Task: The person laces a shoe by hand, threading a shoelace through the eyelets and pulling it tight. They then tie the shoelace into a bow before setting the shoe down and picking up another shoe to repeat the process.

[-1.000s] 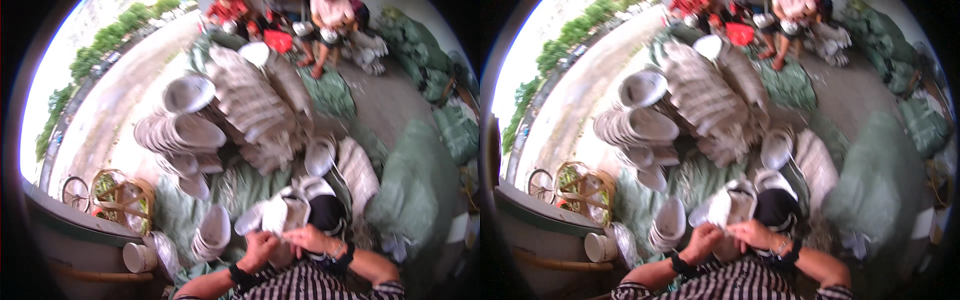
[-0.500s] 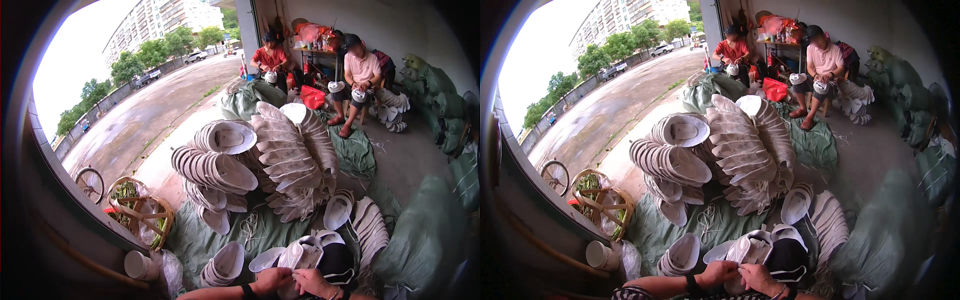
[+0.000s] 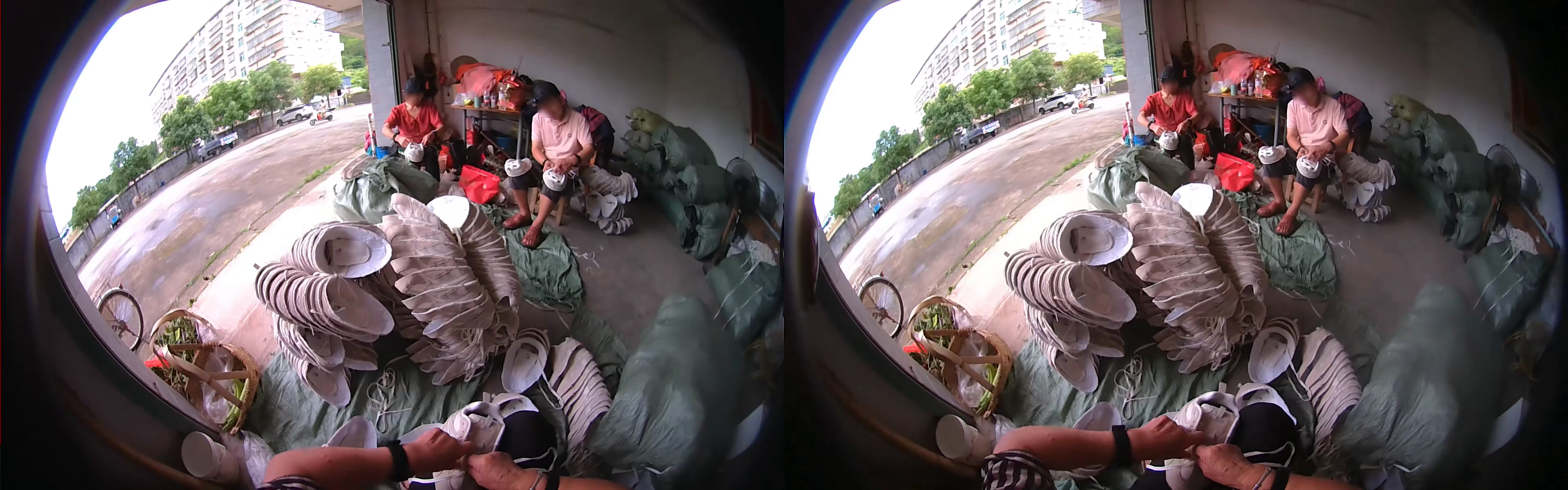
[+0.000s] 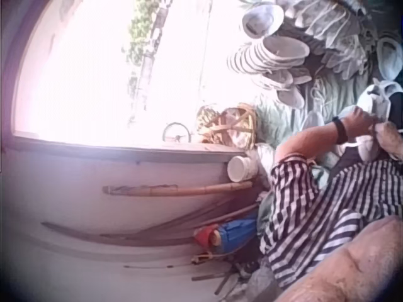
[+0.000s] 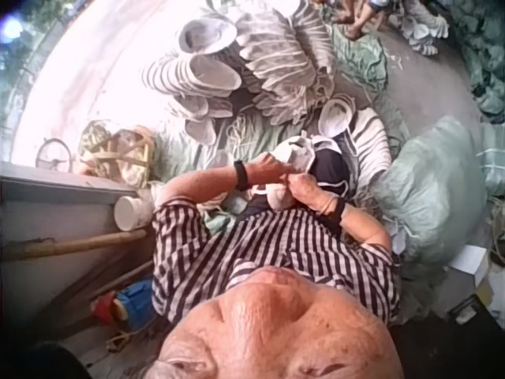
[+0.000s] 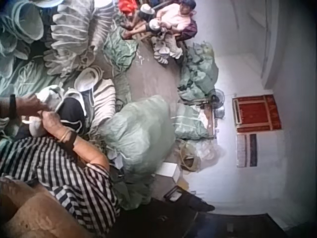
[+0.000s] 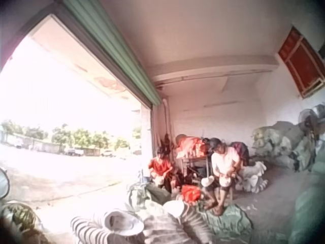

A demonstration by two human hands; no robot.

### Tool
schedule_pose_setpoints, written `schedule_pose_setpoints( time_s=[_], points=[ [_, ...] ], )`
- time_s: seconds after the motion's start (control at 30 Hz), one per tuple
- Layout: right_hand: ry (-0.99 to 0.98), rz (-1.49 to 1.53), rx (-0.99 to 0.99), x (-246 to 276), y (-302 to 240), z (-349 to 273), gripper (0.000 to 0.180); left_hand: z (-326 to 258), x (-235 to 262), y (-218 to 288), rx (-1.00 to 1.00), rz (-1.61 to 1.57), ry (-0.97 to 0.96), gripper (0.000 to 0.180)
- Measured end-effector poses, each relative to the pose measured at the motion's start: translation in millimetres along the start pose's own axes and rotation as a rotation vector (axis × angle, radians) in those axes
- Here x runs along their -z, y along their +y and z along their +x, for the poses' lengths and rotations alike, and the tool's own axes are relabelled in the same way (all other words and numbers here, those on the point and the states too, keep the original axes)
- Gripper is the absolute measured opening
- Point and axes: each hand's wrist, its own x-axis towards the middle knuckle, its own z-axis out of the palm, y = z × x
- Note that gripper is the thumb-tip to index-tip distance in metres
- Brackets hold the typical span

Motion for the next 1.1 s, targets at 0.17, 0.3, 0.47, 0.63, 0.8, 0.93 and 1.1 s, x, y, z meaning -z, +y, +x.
schedule_pose_setpoints(
  time_s=[0.17, 0.3, 0.47, 0.63, 0.8, 0.93, 1.1],
  points=[
    [0.040, 0.011, -0.023, 8.3, 6.0, 3.9, 0.018, 1.0, 29.5, 10.3, 0.038, -0.085, -0.145, 0.032],
    [-0.061, -0.132, -0.031, 3.5, 27.4, 9.7, 0.020, -6.7, 13.9, 11.5, 0.084, -0.068, -0.020, 0.024],
    [-0.521, 0.077, -0.250, 44.1, -8.5, 31.2, 0.018, -16.1, -18.2, -0.9, -0.133, -0.147, 0.295, 0.024],
    [0.038, 0.443, -0.310, 94.9, 5.4, 42.6, 0.011, -16.3, -16.4, 12.7, -0.015, -0.322, 0.352, 0.024],
    [0.162, 0.190, -0.020, 111.8, -35.8, 54.4, 0.009, 22.2, 10.0, 7.9, 0.218, -0.608, 0.585, 0.028],
    [0.198, 0.281, -0.073, 113.9, -39.2, 61.6, 0.011, 30.1, 38.8, 17.6, 0.337, -1.372, 0.550, 0.021],
    [0.351, 0.550, -0.182, 108.0, -14.4, 48.9, 0.023, 34.4, 38.8, 30.4, 0.355, -1.250, 0.681, 0.025]
  ],
)
